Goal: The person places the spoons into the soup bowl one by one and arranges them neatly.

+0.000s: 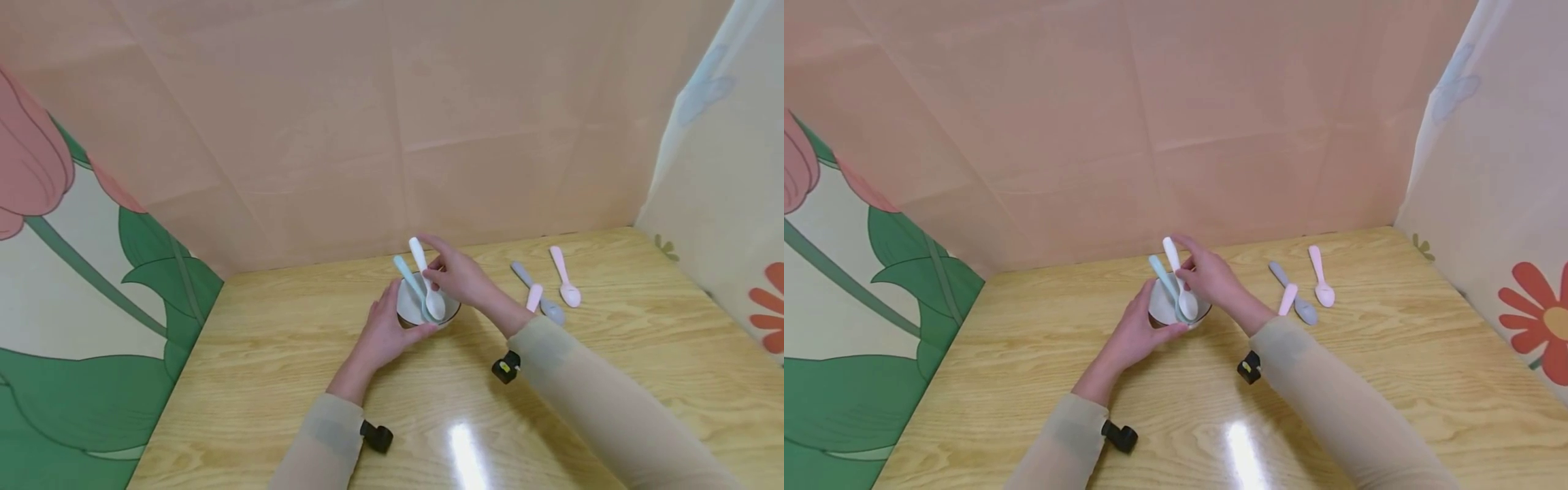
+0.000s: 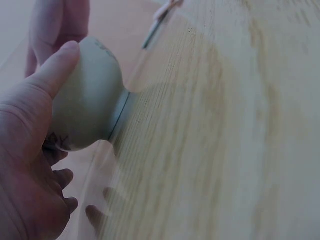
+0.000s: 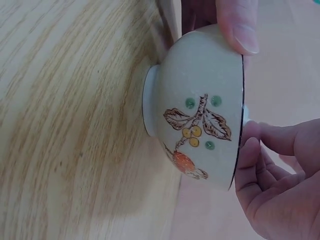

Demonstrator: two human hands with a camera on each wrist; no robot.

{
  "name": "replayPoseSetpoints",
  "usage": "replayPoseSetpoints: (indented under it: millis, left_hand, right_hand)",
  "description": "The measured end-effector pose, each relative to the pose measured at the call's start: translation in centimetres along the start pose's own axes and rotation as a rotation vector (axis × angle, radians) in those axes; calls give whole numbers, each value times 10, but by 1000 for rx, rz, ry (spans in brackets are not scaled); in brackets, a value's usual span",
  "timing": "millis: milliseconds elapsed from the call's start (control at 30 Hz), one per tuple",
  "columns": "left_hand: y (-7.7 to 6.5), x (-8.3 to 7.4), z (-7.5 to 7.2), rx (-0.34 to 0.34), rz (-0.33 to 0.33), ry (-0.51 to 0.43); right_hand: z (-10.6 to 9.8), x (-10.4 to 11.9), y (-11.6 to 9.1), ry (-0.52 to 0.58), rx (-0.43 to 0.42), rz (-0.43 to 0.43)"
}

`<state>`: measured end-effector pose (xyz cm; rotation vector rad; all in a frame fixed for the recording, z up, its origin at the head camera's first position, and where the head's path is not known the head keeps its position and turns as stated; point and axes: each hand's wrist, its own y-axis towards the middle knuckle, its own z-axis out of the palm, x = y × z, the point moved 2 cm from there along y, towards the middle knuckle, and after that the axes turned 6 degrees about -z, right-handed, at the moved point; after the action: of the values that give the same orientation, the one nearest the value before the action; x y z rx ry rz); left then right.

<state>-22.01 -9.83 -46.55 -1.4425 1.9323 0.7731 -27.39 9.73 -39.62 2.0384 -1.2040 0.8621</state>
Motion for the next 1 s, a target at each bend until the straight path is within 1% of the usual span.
replayPoseSetpoints:
  millis: [267,533,800,1000]
  left_hand:
    - [-1,1,1,5,-12,9]
    - [-1,1,0,8,-17,8]
    - [0,0,0,11,-17,-2]
    - [0,0,1,10,-14,-7]
  right_hand:
    - [5,-3,2,-42,40,5]
    - [5,-4,4,-47,57,19]
    - [8,-3,6,-70,49,53]
    - [11,-3,7,-108,50,57]
